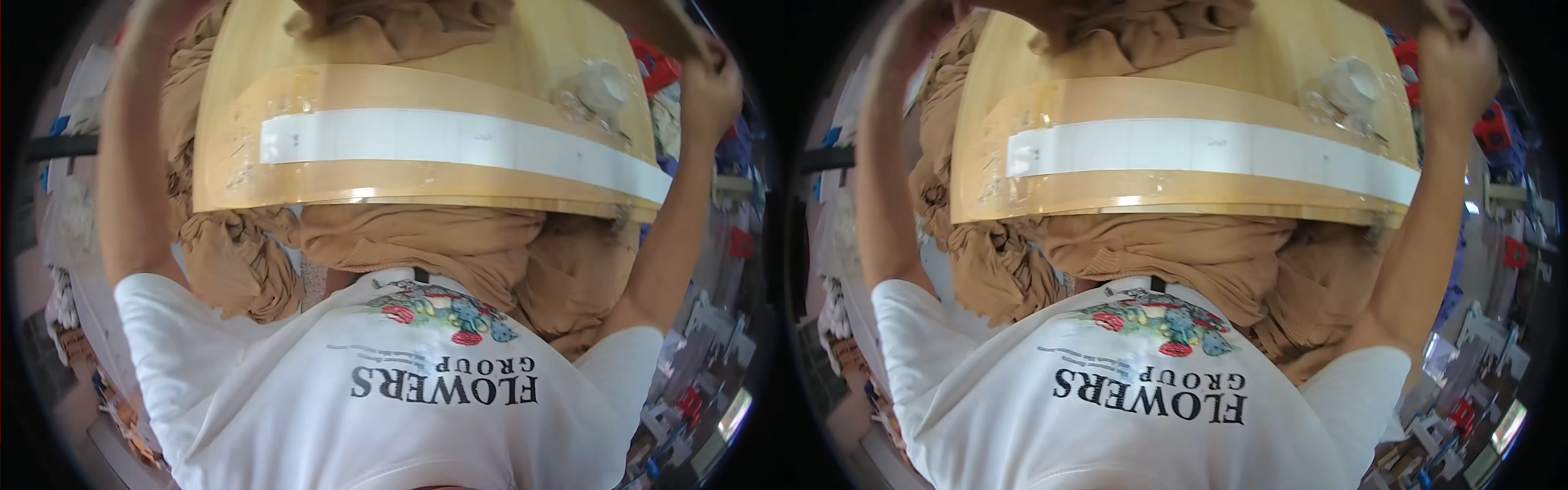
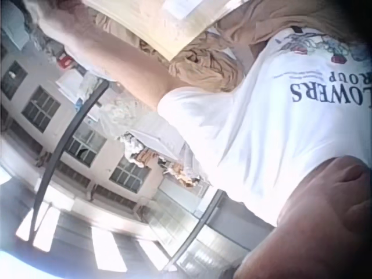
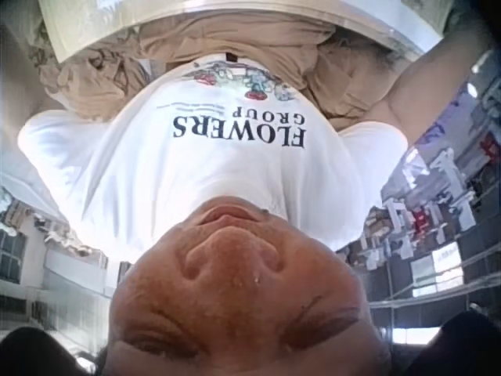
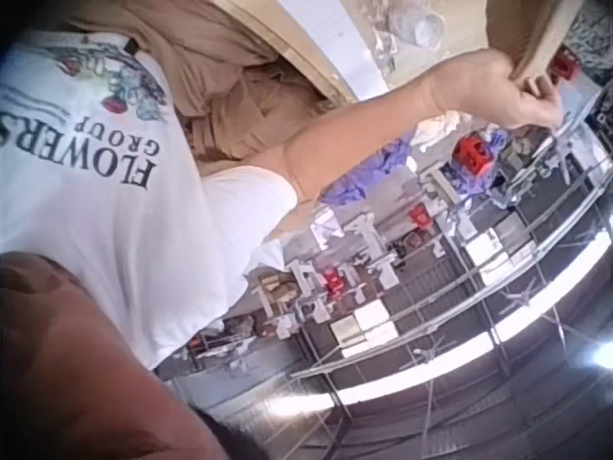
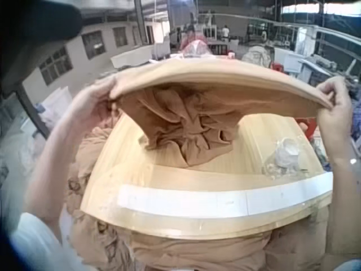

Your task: Applying a white marking or adhesive paste to the edges of sweater components using a brush and a manual spreader against a template.

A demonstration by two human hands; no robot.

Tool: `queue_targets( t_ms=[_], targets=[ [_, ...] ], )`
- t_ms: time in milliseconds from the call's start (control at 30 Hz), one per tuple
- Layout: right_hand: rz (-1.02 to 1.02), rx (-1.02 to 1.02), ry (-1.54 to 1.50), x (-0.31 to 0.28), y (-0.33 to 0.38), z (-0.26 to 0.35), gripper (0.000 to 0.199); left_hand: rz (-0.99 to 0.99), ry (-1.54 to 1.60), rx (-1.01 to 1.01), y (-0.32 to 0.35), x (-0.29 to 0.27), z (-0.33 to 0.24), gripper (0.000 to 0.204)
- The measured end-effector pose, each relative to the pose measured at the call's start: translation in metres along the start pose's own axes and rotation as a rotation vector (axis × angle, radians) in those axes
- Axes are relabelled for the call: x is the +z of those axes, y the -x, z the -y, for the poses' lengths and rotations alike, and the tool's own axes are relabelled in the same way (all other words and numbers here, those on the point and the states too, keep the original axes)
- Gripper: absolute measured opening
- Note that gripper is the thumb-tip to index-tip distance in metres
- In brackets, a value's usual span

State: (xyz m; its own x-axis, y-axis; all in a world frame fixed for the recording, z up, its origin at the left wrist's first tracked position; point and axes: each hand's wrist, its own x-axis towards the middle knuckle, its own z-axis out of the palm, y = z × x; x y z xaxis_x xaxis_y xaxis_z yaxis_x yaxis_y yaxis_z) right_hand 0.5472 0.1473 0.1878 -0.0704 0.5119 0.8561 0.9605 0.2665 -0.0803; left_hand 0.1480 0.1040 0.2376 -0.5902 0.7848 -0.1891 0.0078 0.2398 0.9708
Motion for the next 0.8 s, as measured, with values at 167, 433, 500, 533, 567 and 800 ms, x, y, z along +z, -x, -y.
queue_targets(
  t_ms=[167, 433, 500, 533, 567, 800],
  targets=[
    [0.478, -0.187, -0.279, 0.027, 0.182, 0.039, 0.034, 0.552, -0.247, -0.259, -0.046, -0.099, 0.189, 0.027],
    [0.636, -0.153, -0.379, 0.026, 0.224, 0.06, 0.042, 0.691, -0.149, -0.396, -0.043, -0.141, 0.237, 0.013],
    [0.639, -0.155, -0.37, 0.023, 0.221, 0.063, 0.044, 0.72, -0.113, -0.391, -0.048, -0.147, 0.245, 0.013],
    [0.648, -0.162, -0.37, 0.023, 0.223, 0.063, 0.044, 0.752, -0.086, -0.382, -0.049, -0.15, 0.249, 0.012],
    [0.638, -0.168, -0.38, 0.026, 0.222, 0.062, 0.046, 0.752, -0.08, -0.382, -0.05, -0.149, 0.249, 0.012],
    [0.735, -0.13, -0.34, 0.011, 0.217, 0.049, 0.048, 0.54, -0.699, -0.049, -0.038, -0.117, 0.241, 0.019]
  ],
)
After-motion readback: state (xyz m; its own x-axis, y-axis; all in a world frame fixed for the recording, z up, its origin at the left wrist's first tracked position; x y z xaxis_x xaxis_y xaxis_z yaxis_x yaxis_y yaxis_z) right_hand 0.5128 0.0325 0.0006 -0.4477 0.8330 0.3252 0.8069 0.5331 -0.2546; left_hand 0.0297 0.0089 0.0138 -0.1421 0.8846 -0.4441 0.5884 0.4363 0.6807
